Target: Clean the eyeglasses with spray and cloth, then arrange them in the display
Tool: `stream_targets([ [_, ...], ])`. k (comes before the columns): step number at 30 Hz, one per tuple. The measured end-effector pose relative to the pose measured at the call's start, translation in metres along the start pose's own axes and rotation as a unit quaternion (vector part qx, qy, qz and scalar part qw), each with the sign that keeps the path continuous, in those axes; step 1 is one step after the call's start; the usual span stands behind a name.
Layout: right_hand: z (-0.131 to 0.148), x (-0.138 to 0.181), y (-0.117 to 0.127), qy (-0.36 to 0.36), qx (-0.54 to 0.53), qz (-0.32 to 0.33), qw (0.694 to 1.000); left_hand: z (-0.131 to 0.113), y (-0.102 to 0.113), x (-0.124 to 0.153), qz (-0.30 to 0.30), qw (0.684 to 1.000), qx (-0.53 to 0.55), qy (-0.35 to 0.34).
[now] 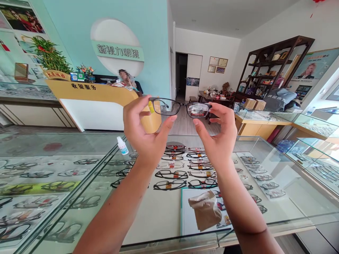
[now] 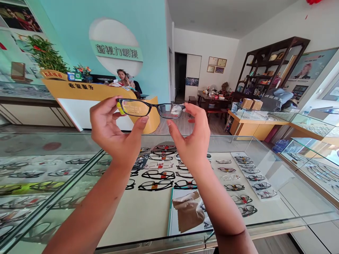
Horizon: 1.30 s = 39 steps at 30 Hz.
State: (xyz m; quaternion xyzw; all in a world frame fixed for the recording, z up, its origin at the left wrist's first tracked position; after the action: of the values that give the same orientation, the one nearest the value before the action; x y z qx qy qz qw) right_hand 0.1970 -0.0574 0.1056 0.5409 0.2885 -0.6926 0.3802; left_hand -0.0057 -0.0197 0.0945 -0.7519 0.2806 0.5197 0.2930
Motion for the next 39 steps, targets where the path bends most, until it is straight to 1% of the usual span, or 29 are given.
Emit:
stream_targets([
  [4,-0.007,0.001,-0.002,-0.013,0.008,0.009,1.0,-0.007,0.003,0.001,-0.01,1.0,-0.015,-0.013],
  [10,-0.01,0.002,-0.002,-0.032,0.002,0.02,0.999,-0.017,0.003,0.003,-0.028,0.999,0.002,-0.024],
  [17,-0.011,0.001,-0.001,-0.04,0.013,0.022,0.999,-0.013,0.002,0.003,-0.018,1.0,-0.004,-0.009],
  [20,-0.011,0.0,-0.001,-0.039,0.013,0.021,0.999,-0.014,0.002,0.003,-0.02,0.999,0.004,-0.025],
  [26,-0.012,0.0,-0.002,-0.05,0.012,0.022,0.998,-0.017,0.003,0.002,-0.024,0.998,-0.013,-0.051],
  [31,-0.011,0.001,-0.003,-0.058,0.024,0.038,0.997,-0.021,0.003,0.001,-0.025,0.998,-0.003,-0.049],
  [34,-0.009,0.002,-0.003,-0.069,0.024,0.048,0.996,-0.023,0.003,0.0,-0.033,0.998,-0.024,-0.056],
  [39,-0.009,0.001,-0.003,-0.077,0.021,0.051,0.995,-0.023,0.003,0.0,-0.038,0.997,-0.055,-0.049],
])
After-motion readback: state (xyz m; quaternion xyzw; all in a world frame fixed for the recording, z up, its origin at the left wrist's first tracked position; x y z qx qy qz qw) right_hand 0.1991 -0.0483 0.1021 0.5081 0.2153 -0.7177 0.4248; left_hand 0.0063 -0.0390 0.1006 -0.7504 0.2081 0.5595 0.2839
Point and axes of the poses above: each hand's wrist, its own x-axis away from the middle knuckle, its own y-axis out of the back of the hand, z = x × y, the point moved 2 cm from there along -x, towards the middle knuckle, and after that the axes turned 6 degrees about y, right-handed, at the moved point
